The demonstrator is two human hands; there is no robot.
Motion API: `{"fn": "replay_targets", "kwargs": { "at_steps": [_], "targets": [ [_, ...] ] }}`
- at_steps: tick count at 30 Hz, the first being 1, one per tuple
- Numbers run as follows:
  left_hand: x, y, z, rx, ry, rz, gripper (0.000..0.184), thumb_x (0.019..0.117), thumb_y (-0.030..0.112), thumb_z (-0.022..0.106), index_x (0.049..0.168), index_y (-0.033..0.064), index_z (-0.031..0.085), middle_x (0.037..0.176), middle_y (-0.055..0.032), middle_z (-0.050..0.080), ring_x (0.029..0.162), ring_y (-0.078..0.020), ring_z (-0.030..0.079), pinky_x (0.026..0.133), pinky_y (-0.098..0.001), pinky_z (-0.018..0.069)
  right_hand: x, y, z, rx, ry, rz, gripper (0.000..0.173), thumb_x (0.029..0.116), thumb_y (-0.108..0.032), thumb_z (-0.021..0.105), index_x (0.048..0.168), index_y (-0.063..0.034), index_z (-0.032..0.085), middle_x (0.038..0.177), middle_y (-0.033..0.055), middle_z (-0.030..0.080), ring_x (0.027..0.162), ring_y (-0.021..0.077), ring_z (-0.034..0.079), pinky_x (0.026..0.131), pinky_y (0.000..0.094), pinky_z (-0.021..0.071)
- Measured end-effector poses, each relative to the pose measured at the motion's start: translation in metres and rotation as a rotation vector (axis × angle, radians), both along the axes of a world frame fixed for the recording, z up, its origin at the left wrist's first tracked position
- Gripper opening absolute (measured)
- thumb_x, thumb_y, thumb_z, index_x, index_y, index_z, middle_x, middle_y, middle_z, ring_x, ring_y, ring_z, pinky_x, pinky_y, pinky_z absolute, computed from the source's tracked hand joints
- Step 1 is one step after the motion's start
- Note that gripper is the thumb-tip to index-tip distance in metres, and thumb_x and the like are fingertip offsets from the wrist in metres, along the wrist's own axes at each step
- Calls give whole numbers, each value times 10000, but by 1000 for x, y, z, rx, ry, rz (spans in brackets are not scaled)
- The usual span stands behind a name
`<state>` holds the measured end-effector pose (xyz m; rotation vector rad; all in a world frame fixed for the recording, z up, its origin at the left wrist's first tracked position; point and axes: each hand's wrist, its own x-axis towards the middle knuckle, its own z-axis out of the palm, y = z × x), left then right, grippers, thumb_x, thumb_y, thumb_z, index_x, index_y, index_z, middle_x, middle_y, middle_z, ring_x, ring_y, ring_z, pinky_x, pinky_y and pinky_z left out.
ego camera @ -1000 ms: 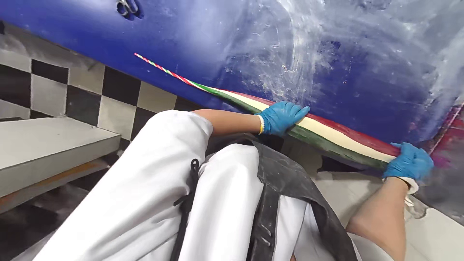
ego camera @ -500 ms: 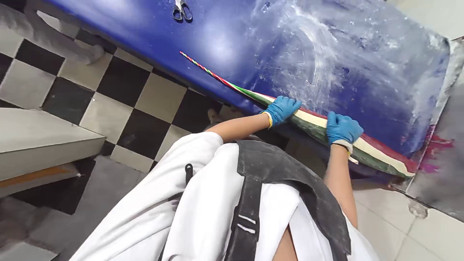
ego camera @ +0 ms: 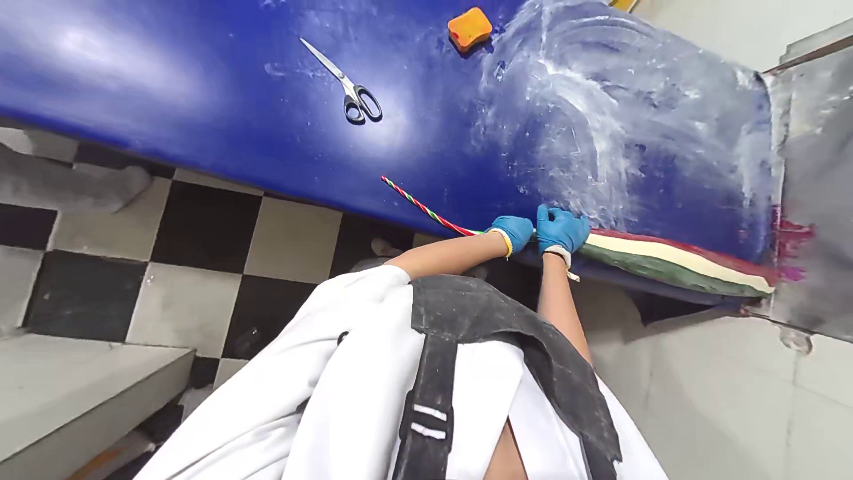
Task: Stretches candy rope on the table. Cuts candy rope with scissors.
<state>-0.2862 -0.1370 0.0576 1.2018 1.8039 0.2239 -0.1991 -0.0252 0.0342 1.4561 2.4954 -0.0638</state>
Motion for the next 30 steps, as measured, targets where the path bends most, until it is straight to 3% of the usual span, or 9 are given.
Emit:
{"fn": "replay_targets", "kwargs": {
  "at_steps": [4,7,12,18,23,27,29,30],
  "targets": [
    [-21,-13,-7,-11,-57,-103,318,982,271,618,1146,6,682,1201,-225,692,1151,-417,662,895,-674,537,0,-1,-6,73,60,-59,590,1023,-623,338,1107,-251,788,1151,-7,770,1201,173,669,1244,476,283],
    [-35,-26,-9,-28,-77,-143,348,1001,300,580,1201,28,664,1227,-217,687,1165,-411,661,891,-680,534,-5,-4,-4,62,41,-110,604,1022,-625,328,1134,-242,781,1200,17,757,1269,220,632,1233,492,291],
    [-62,-55,-5,-26,-113,-234,391,1030,344,520,1253,45,635,1250,-210,677,1199,-404,645,920,-678,520,-5,-1,-12,88,56,-163,588,1011,-624,353,1109,-232,779,1172,48,760,1239,256,644,1210,532,310],
    [-106,-117,9,-12,-84,-268,455,1068,448,434,1231,72,631,1159,-189,697,1130,-375,670,898,-647,526,-4,1,-26,104,83,-205,623,1014,-653,335,1114,-212,764,1194,102,741,1269,345,610,1168,628,328],
    [-161,-183,7,-30,-80,-182,531,1059,546,407,1224,111,662,1098,-166,713,1071,-351,685,899,-635,526,-10,-2,-19,72,83,-191,667,1009,-664,321,1141,-173,752,1209,157,731,1278,386,602,1188,656,273],
    [-223,-255,-9,-37,-211,-31,475,1059,490,471,1223,104,694,1099,-140,724,1046,-275,690,953,-549,528,-3,-3,-16,7,106,53,729,973,-734,333,1169,-161,739,1176,196,731,1182,433,644,1143,712,285],
    [-250,-286,-10,-79,-284,75,395,1055,425,524,1191,114,726,1115,-96,736,1039,-207,693,970,-484,537,1,-7,-13,-79,111,218,746,948,-747,393,1250,-141,707,1245,203,704,1214,429,631,1154,702,288],
    [-264,-300,-10,-128,-305,128,362,1062,398,531,1183,128,739,1107,-77,742,998,-182,693,929,-457,552,2,-10,-13,-125,104,276,747,931,-746,444,1288,-136,685,1289,203,684,1245,423,615,1170,693,273]
  ]
}}
